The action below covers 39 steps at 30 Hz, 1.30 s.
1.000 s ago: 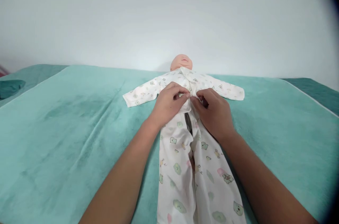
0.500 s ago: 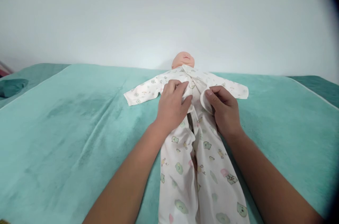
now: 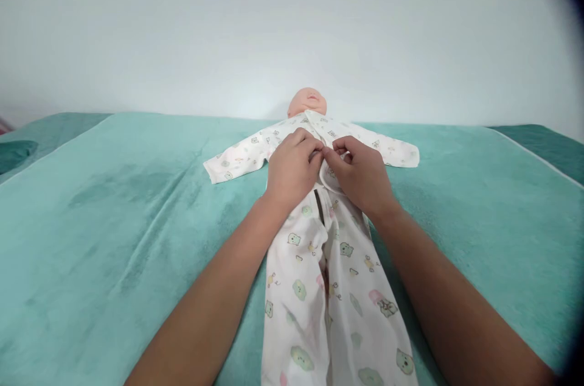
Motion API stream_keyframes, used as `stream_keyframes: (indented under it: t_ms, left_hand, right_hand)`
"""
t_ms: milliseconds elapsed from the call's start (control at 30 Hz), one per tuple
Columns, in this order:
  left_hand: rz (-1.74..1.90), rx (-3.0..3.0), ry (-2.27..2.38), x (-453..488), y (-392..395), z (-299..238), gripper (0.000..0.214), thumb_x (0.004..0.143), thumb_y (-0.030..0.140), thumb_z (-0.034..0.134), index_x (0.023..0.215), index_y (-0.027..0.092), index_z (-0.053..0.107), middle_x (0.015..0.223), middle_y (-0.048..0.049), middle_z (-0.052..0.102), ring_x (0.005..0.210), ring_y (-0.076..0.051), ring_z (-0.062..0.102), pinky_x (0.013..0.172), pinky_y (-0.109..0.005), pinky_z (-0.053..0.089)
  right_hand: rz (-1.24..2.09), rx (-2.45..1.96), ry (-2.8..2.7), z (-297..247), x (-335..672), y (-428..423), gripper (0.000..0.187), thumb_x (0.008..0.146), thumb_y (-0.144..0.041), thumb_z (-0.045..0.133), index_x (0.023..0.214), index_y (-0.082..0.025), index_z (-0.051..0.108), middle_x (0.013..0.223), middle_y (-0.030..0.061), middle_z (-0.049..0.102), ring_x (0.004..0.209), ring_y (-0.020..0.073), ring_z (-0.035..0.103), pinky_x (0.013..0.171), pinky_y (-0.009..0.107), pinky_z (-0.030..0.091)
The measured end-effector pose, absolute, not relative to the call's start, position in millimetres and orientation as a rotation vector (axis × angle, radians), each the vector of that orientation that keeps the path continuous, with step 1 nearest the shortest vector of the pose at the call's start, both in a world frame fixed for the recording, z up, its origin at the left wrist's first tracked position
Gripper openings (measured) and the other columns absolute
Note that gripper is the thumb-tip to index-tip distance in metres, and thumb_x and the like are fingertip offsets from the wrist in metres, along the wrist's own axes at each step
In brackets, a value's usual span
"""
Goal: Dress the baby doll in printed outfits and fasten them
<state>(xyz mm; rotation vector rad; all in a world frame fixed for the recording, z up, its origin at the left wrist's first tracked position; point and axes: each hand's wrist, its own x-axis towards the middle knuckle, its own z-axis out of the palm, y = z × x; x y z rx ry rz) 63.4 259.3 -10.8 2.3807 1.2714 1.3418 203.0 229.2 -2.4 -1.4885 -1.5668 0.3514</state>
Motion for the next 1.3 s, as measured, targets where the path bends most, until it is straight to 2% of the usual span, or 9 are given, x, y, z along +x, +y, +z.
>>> stream_keyframes:
  t_ms: [133,400,533,600,767,967,1067,1167,1300]
  left_hand:
    - [1.424,2.249,1.178,61,257,-9,0.015,0.088,0.012,0.056,0.081,0.020,0.066,0.087,-0.0004,0.065,0.078,-0.014,0.057,0.070,-0.028,0.043]
    - [1.468,1.779,1.077,62,250,3,0.008,0.087,0.025,0.064,0.084,0.020,0.069,0.081,-0.0005,0.067,0.074,-0.013,0.058,0.069,-0.026,0.045]
    - [1.427,1.591,1.050,66,248,4,0.010,0.086,0.028,0.066,0.083,0.019,0.070,0.072,0.0007,0.063,0.067,-0.011,0.054,0.063,-0.024,0.043]
    - [1.444,1.591,1.042,67,248,2,0.010,0.086,0.028,0.065,0.084,0.019,0.070,0.076,0.0001,0.065,0.069,-0.011,0.055,0.066,-0.024,0.044]
    - [1.478,1.650,1.090,68,249,-3,0.010,0.086,0.028,0.065,0.086,0.019,0.069,0.083,-0.0014,0.068,0.075,-0.012,0.059,0.071,-0.025,0.047]
    - [1.519,1.599,1.119,67,249,-5,0.008,0.086,0.027,0.065,0.086,0.020,0.068,0.079,-0.0008,0.065,0.071,-0.012,0.057,0.068,-0.025,0.047]
    - [1.626,1.452,1.129,66,250,-8,0.009,0.088,0.029,0.064,0.086,0.021,0.064,0.073,0.0010,0.058,0.066,-0.011,0.052,0.063,-0.024,0.045]
    - [1.662,1.394,1.143,65,251,-9,0.009,0.088,0.029,0.063,0.085,0.021,0.062,0.071,0.0019,0.055,0.063,-0.010,0.049,0.061,-0.023,0.044]
    - [1.666,1.394,1.142,65,251,-9,0.008,0.089,0.028,0.062,0.085,0.021,0.060,0.074,0.0014,0.055,0.065,-0.010,0.050,0.062,-0.023,0.044]
  right_hand:
    - [0.326,-1.538,-1.538,1,199,235,0.026,0.087,-0.043,0.059,0.071,-0.021,0.058,0.067,-0.0017,0.060,0.060,0.0141,0.047,0.061,0.030,0.034]
    - [0.503,-1.336,-1.315,9,198,231,0.014,0.080,-0.025,0.056,0.067,-0.021,0.057,0.058,-0.0038,0.051,0.054,0.0121,0.043,0.055,0.028,0.034]
    - [0.600,-1.352,-1.329,9,199,232,0.008,0.081,-0.026,0.054,0.082,-0.022,0.061,0.054,-0.0059,0.050,0.050,0.0123,0.043,0.052,0.027,0.033]
    - [0.574,-1.391,-1.380,7,198,236,0.012,0.081,-0.027,0.057,0.090,-0.023,0.063,0.053,-0.0072,0.049,0.050,0.0126,0.044,0.054,0.027,0.035]
    - [0.463,-1.413,-1.452,4,198,247,0.007,0.077,-0.028,0.063,0.078,-0.022,0.066,0.064,-0.0037,0.060,0.063,0.0144,0.052,0.064,0.029,0.038]
    - [0.525,-1.347,-1.393,2,202,250,0.016,0.082,-0.031,0.059,0.075,-0.020,0.069,0.081,0.0013,0.071,0.080,0.0183,0.061,0.077,0.031,0.044]
    - [0.642,-1.315,-1.322,1,203,249,0.017,0.082,-0.034,0.060,0.076,-0.020,0.067,0.078,0.0008,0.068,0.066,0.0145,0.057,0.064,0.028,0.043]
    - [0.794,-1.233,-1.210,-1,205,250,0.015,0.083,-0.034,0.059,0.082,-0.020,0.066,0.076,-0.0014,0.064,0.049,0.0088,0.045,0.049,0.025,0.035]
    - [0.877,-1.137,-1.140,-3,205,250,0.011,0.082,-0.031,0.059,0.082,-0.020,0.062,0.076,-0.0025,0.061,0.045,0.0065,0.042,0.045,0.024,0.032]
